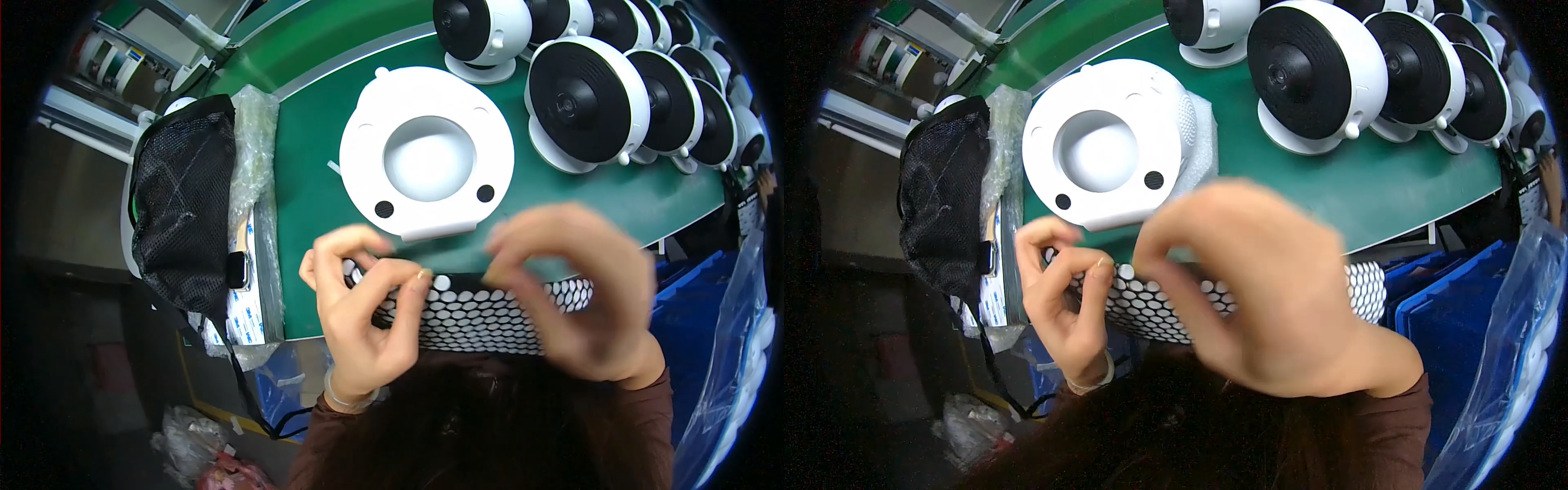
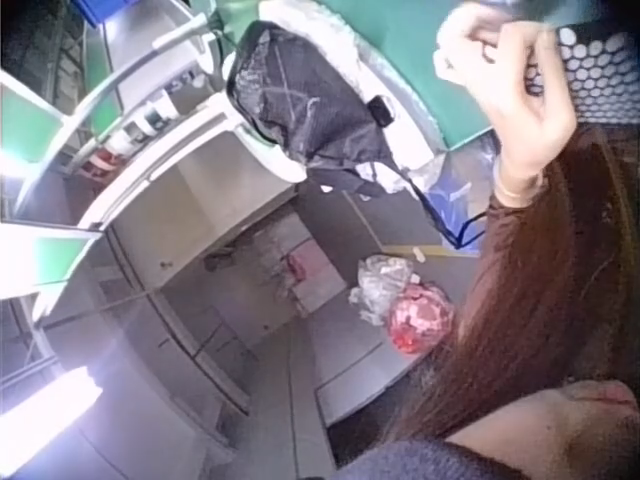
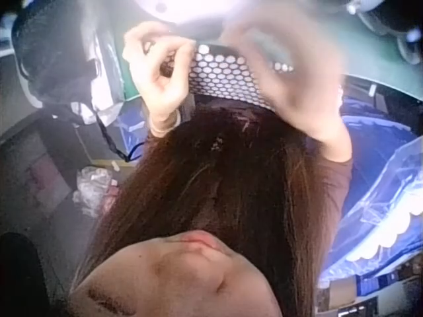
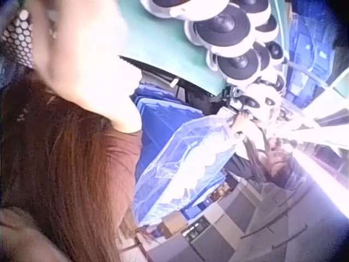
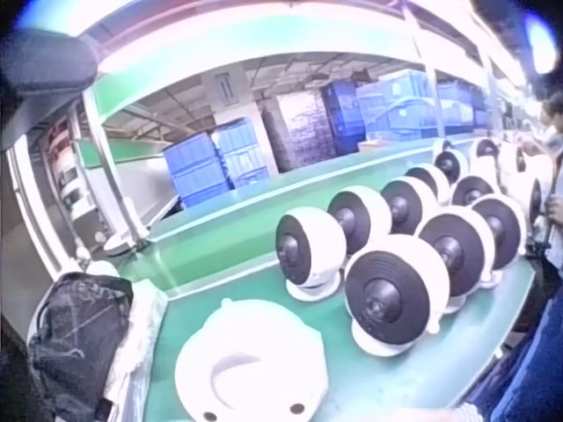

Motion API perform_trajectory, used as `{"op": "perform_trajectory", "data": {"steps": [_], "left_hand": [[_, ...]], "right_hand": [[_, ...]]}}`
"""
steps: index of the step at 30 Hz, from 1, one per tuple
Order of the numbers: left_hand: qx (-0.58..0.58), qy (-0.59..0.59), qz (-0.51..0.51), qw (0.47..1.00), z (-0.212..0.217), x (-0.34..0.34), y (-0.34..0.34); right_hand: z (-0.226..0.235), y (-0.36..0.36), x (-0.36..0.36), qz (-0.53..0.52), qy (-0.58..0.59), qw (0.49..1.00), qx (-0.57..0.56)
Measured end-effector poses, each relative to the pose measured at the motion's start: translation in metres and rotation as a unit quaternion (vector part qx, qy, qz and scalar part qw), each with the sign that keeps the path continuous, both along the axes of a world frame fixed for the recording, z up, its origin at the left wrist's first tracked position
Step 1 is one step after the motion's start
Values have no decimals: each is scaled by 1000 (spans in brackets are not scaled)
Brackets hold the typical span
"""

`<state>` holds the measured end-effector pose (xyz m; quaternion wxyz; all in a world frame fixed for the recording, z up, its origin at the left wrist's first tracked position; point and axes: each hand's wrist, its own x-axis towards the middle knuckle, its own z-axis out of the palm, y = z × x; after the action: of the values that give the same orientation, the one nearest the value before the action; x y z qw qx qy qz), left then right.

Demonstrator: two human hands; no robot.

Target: Applying small adhesive rubber pads to the base of security camera housings on an assembly line.

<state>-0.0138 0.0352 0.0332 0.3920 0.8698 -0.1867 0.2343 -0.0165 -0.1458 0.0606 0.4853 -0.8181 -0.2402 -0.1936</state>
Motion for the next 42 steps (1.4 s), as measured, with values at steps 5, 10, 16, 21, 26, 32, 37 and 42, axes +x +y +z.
{"op": "perform_trajectory", "data": {"steps": [5, 10, 16, 21, 26, 32, 37, 42], "left_hand": [[-17, -13, -30, 999, -4, 10, 0], [25, -22, -34, 999, -2, 13, 3], [28, -25, -35, 999, -3, 14, 4], [29, -27, -48, 998, 0, 15, 3], [28, -27, -46, 998, -3, 16, 6], [28, -35, -43, 998, -2, 15, 3], [32, -42, -44, 998, -3, 16, 2], [38, -45, -44, 997, -3, 16, 3]], "right_hand": [[22, -9, 36, -129, 21, 991, 33], [23, -6, 50, -81, 69, 993, 51], [25, -1, 52, -115, 53, 992, -5], [28, -4, 51, -122, 54, 991, -8], [28, -9, 54, -80, 106, 991, 6], [29, -12, 52, -67, 117, 990, 30], [27, -13, 52, -67, 129, 988, 46], [27, -9, 52, -78, 112, 990, 26]]}}
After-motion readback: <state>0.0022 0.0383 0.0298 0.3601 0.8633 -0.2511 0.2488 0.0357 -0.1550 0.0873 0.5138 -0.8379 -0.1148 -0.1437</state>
